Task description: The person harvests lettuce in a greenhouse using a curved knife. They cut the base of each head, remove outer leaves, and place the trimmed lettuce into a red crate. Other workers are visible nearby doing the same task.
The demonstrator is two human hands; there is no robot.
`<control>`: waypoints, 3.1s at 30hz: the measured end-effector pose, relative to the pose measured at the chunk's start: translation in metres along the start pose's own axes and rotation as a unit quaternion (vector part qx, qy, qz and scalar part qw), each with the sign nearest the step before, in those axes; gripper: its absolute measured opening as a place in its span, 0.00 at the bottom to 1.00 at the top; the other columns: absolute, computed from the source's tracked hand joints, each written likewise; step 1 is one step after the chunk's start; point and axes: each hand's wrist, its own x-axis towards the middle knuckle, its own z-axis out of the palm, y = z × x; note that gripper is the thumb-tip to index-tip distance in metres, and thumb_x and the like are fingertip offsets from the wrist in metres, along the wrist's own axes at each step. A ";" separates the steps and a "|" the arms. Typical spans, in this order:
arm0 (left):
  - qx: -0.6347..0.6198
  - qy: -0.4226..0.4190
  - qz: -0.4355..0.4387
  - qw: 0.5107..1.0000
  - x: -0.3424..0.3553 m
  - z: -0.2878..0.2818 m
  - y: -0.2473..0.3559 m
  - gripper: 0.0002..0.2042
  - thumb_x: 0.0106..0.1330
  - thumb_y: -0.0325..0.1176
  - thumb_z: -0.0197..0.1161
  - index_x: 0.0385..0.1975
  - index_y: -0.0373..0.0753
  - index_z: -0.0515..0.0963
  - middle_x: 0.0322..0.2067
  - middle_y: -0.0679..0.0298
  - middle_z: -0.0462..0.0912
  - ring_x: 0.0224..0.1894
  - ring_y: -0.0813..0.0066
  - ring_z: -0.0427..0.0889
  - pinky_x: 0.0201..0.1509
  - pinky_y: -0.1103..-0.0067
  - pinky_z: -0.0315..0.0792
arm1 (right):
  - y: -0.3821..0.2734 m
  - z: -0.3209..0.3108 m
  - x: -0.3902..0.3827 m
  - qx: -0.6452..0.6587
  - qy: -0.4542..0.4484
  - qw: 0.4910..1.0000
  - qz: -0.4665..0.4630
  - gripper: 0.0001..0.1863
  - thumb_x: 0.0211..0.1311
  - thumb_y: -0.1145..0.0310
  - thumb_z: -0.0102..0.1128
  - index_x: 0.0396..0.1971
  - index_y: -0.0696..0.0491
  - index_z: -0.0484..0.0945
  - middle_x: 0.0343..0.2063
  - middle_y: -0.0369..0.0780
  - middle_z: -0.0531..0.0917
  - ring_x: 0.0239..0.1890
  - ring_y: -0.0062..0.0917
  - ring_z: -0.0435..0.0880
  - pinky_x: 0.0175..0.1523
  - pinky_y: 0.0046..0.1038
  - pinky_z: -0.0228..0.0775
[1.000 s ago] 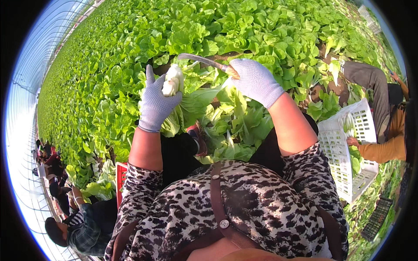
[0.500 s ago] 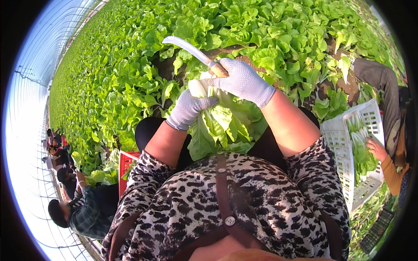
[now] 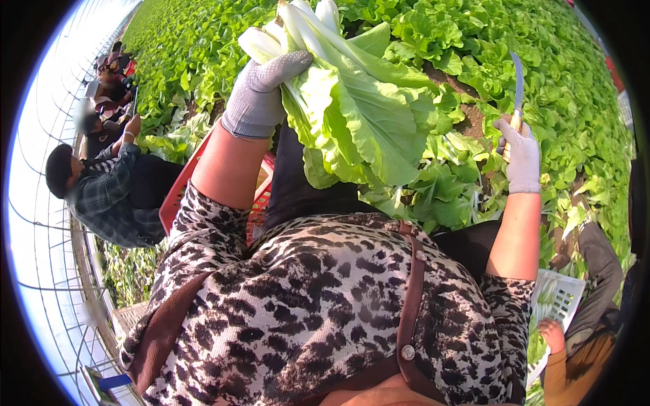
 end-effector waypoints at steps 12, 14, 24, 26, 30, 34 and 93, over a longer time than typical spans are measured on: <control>0.730 0.412 -0.128 0.530 -0.273 -0.215 0.137 0.29 0.48 0.41 0.76 0.51 0.36 0.78 0.44 0.55 0.85 0.44 0.65 0.85 0.48 0.73 0.77 | 0.065 -0.033 0.015 -0.169 0.027 0.980 0.101 0.15 0.59 0.67 0.67 0.44 0.55 0.77 0.26 0.32 0.73 0.21 0.15 0.69 0.24 0.19 0.64; 0.818 0.401 -0.172 0.376 -0.307 -0.237 0.132 0.31 0.47 0.42 0.76 0.52 0.37 0.78 0.44 0.55 0.84 0.44 0.65 0.85 0.49 0.72 0.77 | 0.075 -0.025 0.010 -0.191 0.036 0.975 0.112 0.15 0.59 0.67 0.67 0.43 0.55 0.76 0.25 0.32 0.73 0.20 0.15 0.69 0.23 0.19 0.64; -0.101 0.769 0.085 0.625 -0.452 -0.371 -0.001 0.18 0.64 0.31 0.65 0.53 0.36 0.75 0.48 0.56 0.82 0.47 0.59 0.83 0.56 0.66 0.77 | 0.118 0.002 -0.003 -0.312 0.049 0.936 0.156 0.09 0.62 0.70 0.63 0.38 0.55 0.73 0.20 0.36 0.74 0.15 0.21 0.71 0.18 0.23 0.65; -0.146 0.796 -0.006 0.588 -0.482 -0.363 -0.051 0.22 0.63 0.29 0.65 0.56 0.38 0.70 0.51 0.52 0.80 0.47 0.58 0.83 0.53 0.63 0.79 | 0.120 0.001 -0.011 -0.373 0.022 0.910 0.179 0.08 0.62 0.70 0.63 0.36 0.56 0.73 0.18 0.37 0.74 0.14 0.22 0.71 0.18 0.24 0.64; 0.048 0.877 -0.265 0.398 -0.508 -0.348 -0.107 0.34 0.60 0.37 0.70 0.64 0.38 0.62 0.58 0.49 0.75 0.51 0.59 0.83 0.56 0.62 0.77 | 0.120 0.006 -0.022 -0.400 0.003 0.898 0.183 0.10 0.60 0.69 0.64 0.36 0.57 0.73 0.16 0.38 0.74 0.13 0.23 0.71 0.17 0.25 0.64; 0.171 0.760 -0.496 0.385 -0.522 -0.371 -0.109 0.45 0.52 0.50 0.75 0.66 0.35 0.59 0.59 0.49 0.74 0.55 0.60 0.81 0.55 0.67 0.77 | 0.123 0.021 -0.026 -0.450 -0.034 0.876 0.171 0.13 0.59 0.68 0.65 0.39 0.57 0.73 0.19 0.36 0.74 0.13 0.21 0.71 0.17 0.25 0.64; 0.726 -0.106 -0.531 0.424 -0.215 -0.297 -0.157 0.41 0.57 0.36 0.65 0.73 0.49 0.53 0.61 0.50 0.73 0.57 0.55 0.79 0.56 0.66 0.75 | 0.084 -0.034 -0.098 -0.584 -0.002 0.812 -0.010 0.17 0.57 0.63 0.67 0.38 0.60 0.75 0.30 0.50 0.80 0.31 0.43 0.79 0.40 0.37 0.72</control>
